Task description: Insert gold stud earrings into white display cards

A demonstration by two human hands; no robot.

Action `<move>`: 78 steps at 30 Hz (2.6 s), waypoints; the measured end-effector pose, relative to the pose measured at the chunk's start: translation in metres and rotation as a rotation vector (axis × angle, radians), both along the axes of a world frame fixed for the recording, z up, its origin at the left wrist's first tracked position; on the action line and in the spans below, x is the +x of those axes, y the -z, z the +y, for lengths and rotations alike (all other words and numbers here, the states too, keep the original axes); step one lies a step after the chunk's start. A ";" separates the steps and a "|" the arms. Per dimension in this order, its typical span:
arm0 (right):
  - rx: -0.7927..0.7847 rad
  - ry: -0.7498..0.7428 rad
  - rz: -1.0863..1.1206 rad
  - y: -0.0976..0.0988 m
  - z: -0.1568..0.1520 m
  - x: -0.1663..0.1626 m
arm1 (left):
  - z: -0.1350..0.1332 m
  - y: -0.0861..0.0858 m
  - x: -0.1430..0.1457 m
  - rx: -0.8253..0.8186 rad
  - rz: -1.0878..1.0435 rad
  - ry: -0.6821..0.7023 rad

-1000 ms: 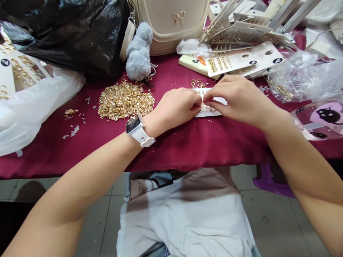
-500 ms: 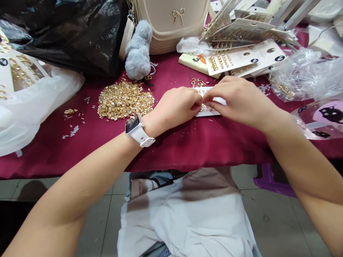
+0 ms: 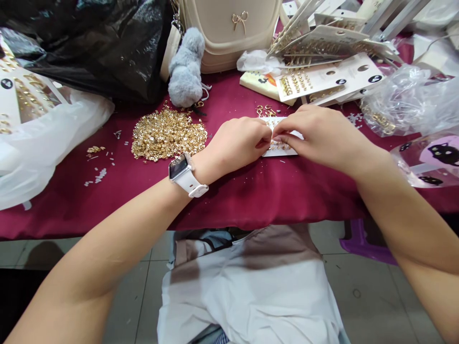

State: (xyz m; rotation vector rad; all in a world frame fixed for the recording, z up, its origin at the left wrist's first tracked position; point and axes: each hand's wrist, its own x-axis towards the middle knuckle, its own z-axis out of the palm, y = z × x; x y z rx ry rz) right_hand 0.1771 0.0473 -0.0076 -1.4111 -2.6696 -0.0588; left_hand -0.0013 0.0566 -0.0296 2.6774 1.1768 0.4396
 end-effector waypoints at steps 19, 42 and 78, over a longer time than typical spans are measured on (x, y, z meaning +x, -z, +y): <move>0.022 -0.082 0.052 0.007 0.004 0.002 | 0.000 -0.001 0.000 -0.009 -0.002 -0.002; 0.089 -0.015 -0.060 0.003 -0.003 -0.004 | 0.000 0.003 0.002 -0.014 -0.069 -0.037; 0.064 0.047 -0.086 0.001 -0.006 -0.013 | 0.001 0.003 0.002 -0.047 -0.094 -0.076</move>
